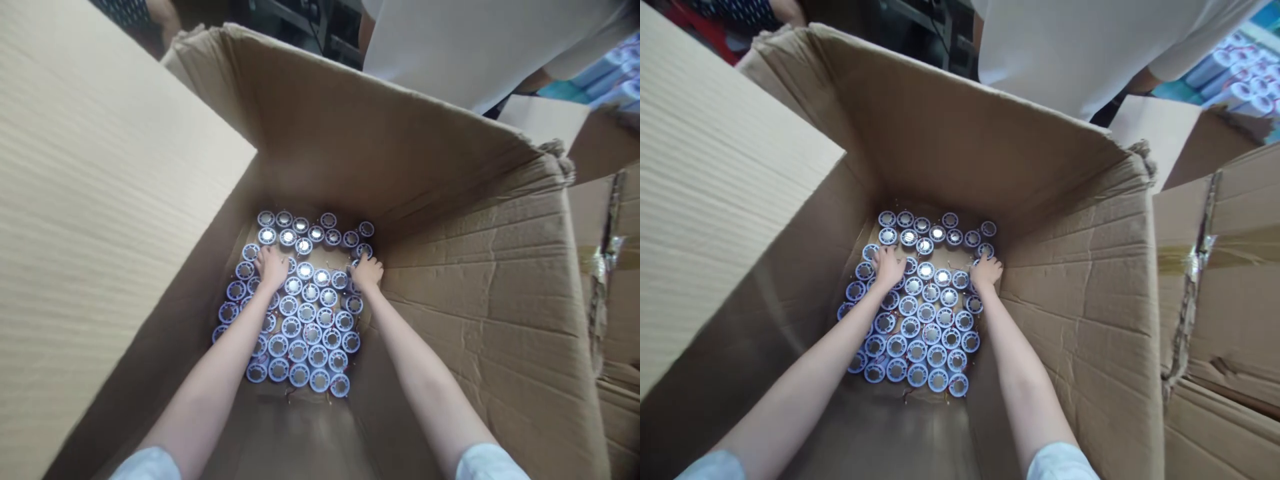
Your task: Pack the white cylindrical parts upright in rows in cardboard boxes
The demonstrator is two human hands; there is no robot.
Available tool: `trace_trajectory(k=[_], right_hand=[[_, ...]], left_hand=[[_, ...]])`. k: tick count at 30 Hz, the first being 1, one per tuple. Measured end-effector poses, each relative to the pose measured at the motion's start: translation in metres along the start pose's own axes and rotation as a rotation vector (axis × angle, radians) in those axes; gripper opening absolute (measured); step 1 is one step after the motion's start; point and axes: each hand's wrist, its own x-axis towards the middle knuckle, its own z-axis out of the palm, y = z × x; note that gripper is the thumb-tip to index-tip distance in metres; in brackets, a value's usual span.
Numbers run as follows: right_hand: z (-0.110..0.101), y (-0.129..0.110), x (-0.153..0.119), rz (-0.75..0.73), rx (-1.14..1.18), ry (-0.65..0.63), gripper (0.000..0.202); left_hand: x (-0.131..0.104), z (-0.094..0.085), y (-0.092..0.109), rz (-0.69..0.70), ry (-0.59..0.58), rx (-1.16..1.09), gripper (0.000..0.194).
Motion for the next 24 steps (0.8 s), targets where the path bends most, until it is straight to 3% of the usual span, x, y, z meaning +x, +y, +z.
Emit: trace_trajectory(k=[3,6,9,12,14,19,22,24], right_hand=[[-0.004,0.000,0.008,-0.014,0.056,0.045,0.050],[-0.002,0.002,0.020,-0.114,0.144,0.099,0.060],[0.004,0.004,0.033,-0.258,0.167,0.057,0.068],[0.009,0.005,0.038,-0.301,0.169,-0.018,0.074],[0.010,0.005,0.034,-0.298,0.197,0.031,0.069],[0.001,0.000,0.030,-0.418,0.230,0.200,0.058],[-0.006,-0.007,0.046,-0.451,0.186,0.126,0.063],[-0.009,-0.009,0.060,-0.465,0.150,0.052,0.063]], left_hand=[[0.012,0.007,0.040,0.029,-0.044,0.026,0.046],[0.025,0.016,0.061,0.085,-0.077,0.068,0.053],[0.030,0.022,0.065,0.148,-0.086,0.106,0.051],[0.028,0.025,0.063,0.249,-0.114,0.148,0.054],[0.027,0.027,0.062,0.285,-0.138,0.160,0.059],[0.022,0.026,0.060,0.280,-0.092,0.062,0.049],[0.015,0.022,0.064,0.426,-0.087,-0.021,0.056],[0.011,0.022,0.073,0.570,-0.153,-0.043,0.058]])
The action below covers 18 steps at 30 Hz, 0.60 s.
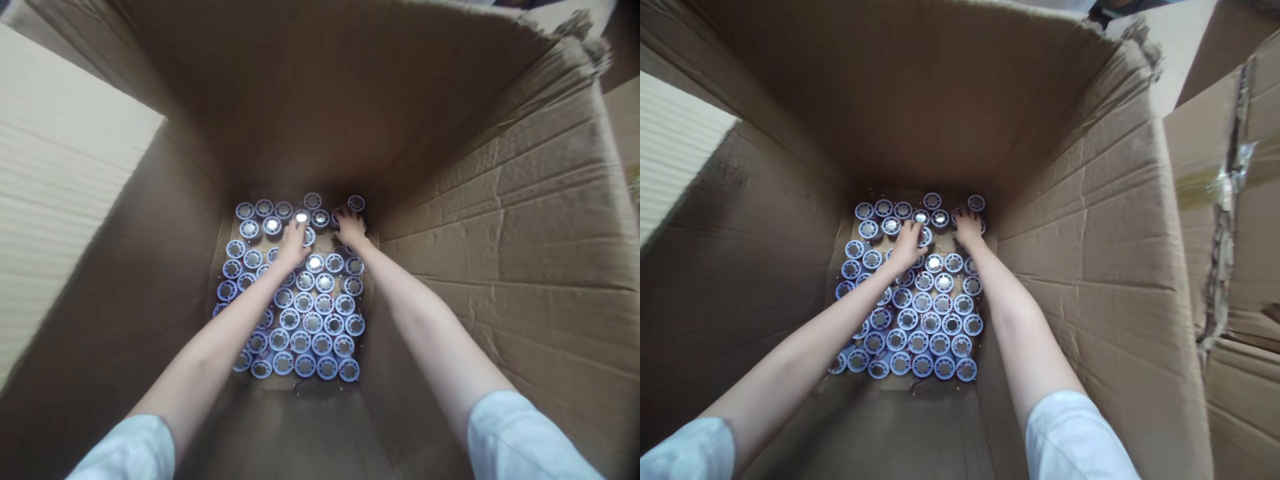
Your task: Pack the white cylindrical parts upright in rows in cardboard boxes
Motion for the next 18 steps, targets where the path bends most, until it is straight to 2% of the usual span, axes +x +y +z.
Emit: trace_trajectory(k=[3,6,8,10,12,16,18], right_hand=[[-0.006,0.004,0.008,-0.013,0.005,-0.019,0.054],[-0.015,0.001,-0.004,0.022,0.072,0.118,0.051],[-0.020,-0.006,-0.020,0.097,0.119,0.233,0.052],[-0.021,-0.012,-0.035,0.165,0.157,0.291,0.052],[-0.017,-0.016,-0.045,0.173,0.182,0.259,0.049],[-0.001,-0.015,-0.049,0.145,0.160,0.000,0.050],[0.007,-0.014,-0.048,0.144,0.121,-0.067,0.049]], left_hand=[[0.010,0.010,0.015,0.122,-0.128,-0.003,0.058],[0.020,0.025,0.024,0.115,-0.200,0.016,0.058],[0.024,0.032,0.024,0.102,-0.224,0.030,0.059],[0.026,0.035,0.021,0.092,-0.231,0.028,0.058],[0.026,0.035,0.016,0.091,-0.237,0.012,0.057],[0.027,0.034,0.003,0.147,-0.267,-0.009,0.059],[0.028,0.036,-0.004,0.170,-0.263,-0.031,0.061]])
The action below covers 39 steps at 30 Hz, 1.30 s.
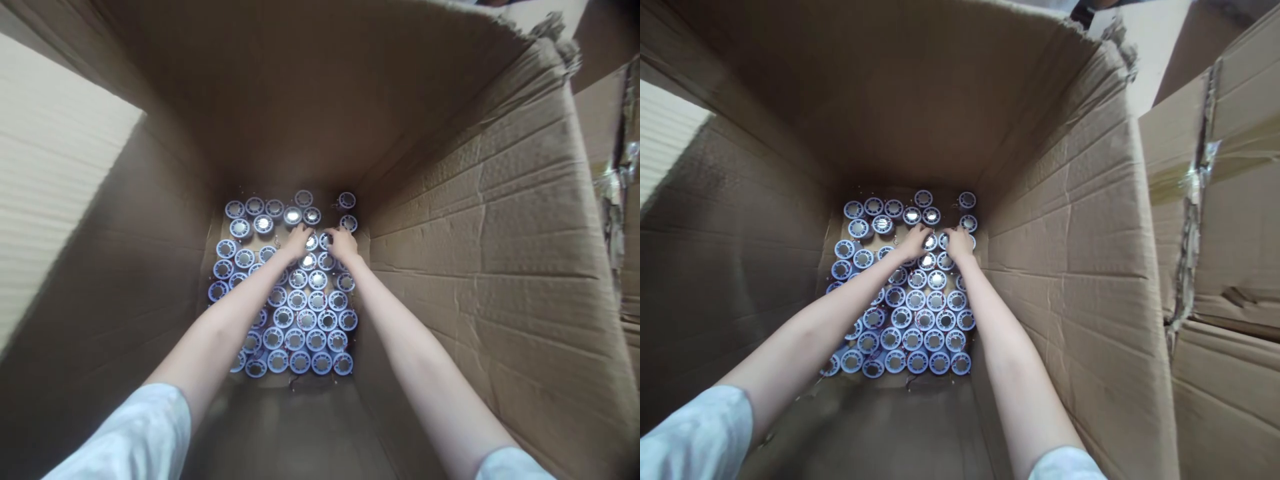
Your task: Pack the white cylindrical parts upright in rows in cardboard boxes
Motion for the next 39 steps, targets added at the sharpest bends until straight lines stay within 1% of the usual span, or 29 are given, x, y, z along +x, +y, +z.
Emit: trace_trajectory(k=[2,4,7,8,9,10,11,12,13,14,15,16,17,18,20,22,24,25,26,27,28,30,31,32,35,39], right_hand=[[0.003,0.001,0.001,-0.004,-0.033,0.010,0.049],[0.000,0.002,0.001,-0.002,-0.041,-0.001,0.049],[-0.014,0.002,0.005,0.004,-0.023,-0.108,0.046],[-0.019,0.001,0.008,0.011,-0.013,-0.114,0.043],[-0.023,-0.002,0.012,0.018,0.000,-0.086,0.041],[-0.026,-0.005,0.016,0.024,0.018,-0.031,0.039],[-0.028,-0.010,0.022,0.027,0.038,0.033,0.039],[-0.028,-0.015,0.029,0.020,0.057,0.088,0.040],[-0.026,-0.022,0.036,0.001,0.074,0.115,0.045],[-0.022,-0.028,0.044,-0.025,0.088,0.106,0.051],[-0.018,-0.034,0.051,-0.048,0.099,0.074,0.059],[-0.013,-0.040,0.057,-0.065,0.110,0.039,0.065],[-0.009,-0.044,0.062,-0.074,0.119,0.011,0.068],[-0.005,-0.047,0.065,-0.074,0.127,-0.004,0.068],[-0.001,-0.050,0.066,-0.050,0.132,0.011,0.065],[-0.002,-0.049,0.060,-0.007,0.123,0.100,0.062],[-0.007,-0.049,0.047,0.037,0.124,0.228,0.059],[-0.009,-0.050,0.039,0.032,0.130,0.277,0.057],[-0.011,-0.052,0.031,-0.003,0.136,0.299,0.055],[-0.011,-0.055,0.022,-0.064,0.139,0.286,0.053],[-0.010,-0.059,0.015,-0.139,0.134,0.248,0.052],[-0.004,-0.070,0.003,-0.267,0.093,0.138,0.050],[0.001,-0.076,-0.001,-0.294,0.062,0.091,0.050],[0.005,-0.082,-0.002,-0.291,0.031,0.058,0.049],[0.017,-0.098,0.002,-0.215,-0.055,-0.016,0.050],[0.022,-0.109,0.015,-0.162,-0.151,-0.113,0.051]], left_hand=[[0.001,0.002,-0.005,0.012,0.016,-0.035,0.063],[0.002,0.002,-0.008,0.030,0.022,-0.077,0.064],[0.000,-0.002,-0.007,0.081,-0.029,-0.098,0.064],[-0.003,-0.005,-0.006,0.095,-0.038,-0.081,0.064],[-0.006,-0.008,-0.004,0.096,-0.025,-0.055,0.063],[-0.011,-0.013,-0.002,0.072,0.019,-0.025,0.059],[-0.016,-0.018,-0.002,0.018,0.092,0.005,0.054],[-0.022,-0.023,-0.002,-0.062,0.183,0.033,0.049],[-0.027,-0.029,-0.005,-0.163,0.277,0.059,0.044],[-0.032,-0.034,-0.009,-0.275,0.356,0.086,0.042],[-0.036,-0.040,-0.015,-0.384,0.410,0.117,0.043],[-0.039,-0.044,-0.022,-0.470,0.434,0.149,0.046],[-0.040,-0.048,-0.029,-0.524,0.426,0.181,0.050],[-0.040,-0.051,-0.037,-0.548,0.393,0.208,0.054],[-0.037,-0.054,-0.049,-0.536,0.301,0.244,0.055],[-0.033,-0.055,-0.056,-0.502,0.256,0.264,0.052],[-0.031,-0.054,-0.058,-0.493,0.269,0.274,0.049],[-0.032,-0.054,-0.058,-0.484,0.277,0.275,0.048],[-0.034,-0.053,-0.059,-0.462,0.279,0.273,0.048],[-0.037,-0.052,-0.059,-0.429,0.272,0.267,0.049],[-0.041,-0.050,-0.061,-0.387,0.261,0.256,0.050],[-0.049,-0.047,-0.066,-0.300,0.237,0.216,0.052],[-0.052,-0.045,-0.069,-0.280,0.231,0.185,0.051],[-0.054,-0.044,-0.072,-0.279,0.229,0.151,0.049],[-0.055,-0.042,-0.079,-0.313,0.216,0.100,0.041],[-0.051,-0.043,-0.076,-0.315,0.175,0.138,0.050]])
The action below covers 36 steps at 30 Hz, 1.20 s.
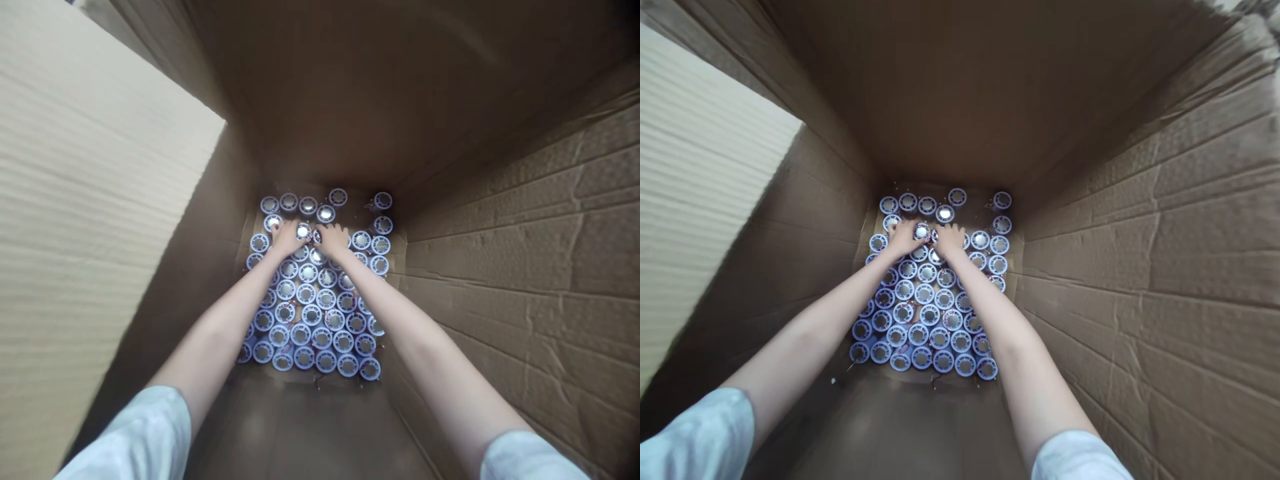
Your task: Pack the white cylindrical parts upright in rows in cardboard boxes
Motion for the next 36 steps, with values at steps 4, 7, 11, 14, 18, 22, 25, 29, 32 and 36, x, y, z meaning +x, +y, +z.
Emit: trace_trajectory(k=[4,7,11,14,18,22,25,29,32,36], right_hand=[[-0.002,0.002,0.004,0.000,-0.002,-0.065,0.053],[-0.008,0.005,0.002,0.004,0.036,-0.073,0.052],[-0.018,0.005,0.005,0.085,0.110,0.178,0.039],[-0.024,0.003,0.019,0.141,0.169,0.234,0.042],[-0.023,0.002,0.041,0.134,0.244,0.111,0.055],[-0.019,0.006,0.049,0.091,0.245,0.111,0.052],[-0.021,0.016,0.041,0.036,0.249,0.186,0.048],[-0.030,0.047,0.016,0.096,0.199,0.358,0.049],[-0.034,0.077,0.001,0.188,0.134,0.387,0.049],[-0.029,0.105,-0.003,0.212,0.025,0.244,0.046]], left_hand=[[-0.008,-0.006,0.005,-0.027,0.018,0.011,0.049],[-0.013,-0.016,-0.002,-0.146,0.210,-0.005,0.045],[-0.005,-0.026,-0.025,-0.537,0.296,-0.055,0.057],[0.003,-0.026,-0.038,-0.520,0.118,-0.126,0.057],[0.002,-0.022,-0.041,-0.344,0.108,-0.002,0.056],[-0.002,-0.016,-0.046,-0.130,-0.003,0.038,0.059],[-0.001,-0.009,-0.054,-0.030,-0.034,-0.031,0.058],[-0.001,-0.004,-0.059,0.027,-0.031,-0.077,0.060],[-0.004,-0.006,-0.051,-0.020,-0.054,-0.062,0.056],[0.001,-0.016,-0.035,-0.288,0.140,-0.165,0.047]])
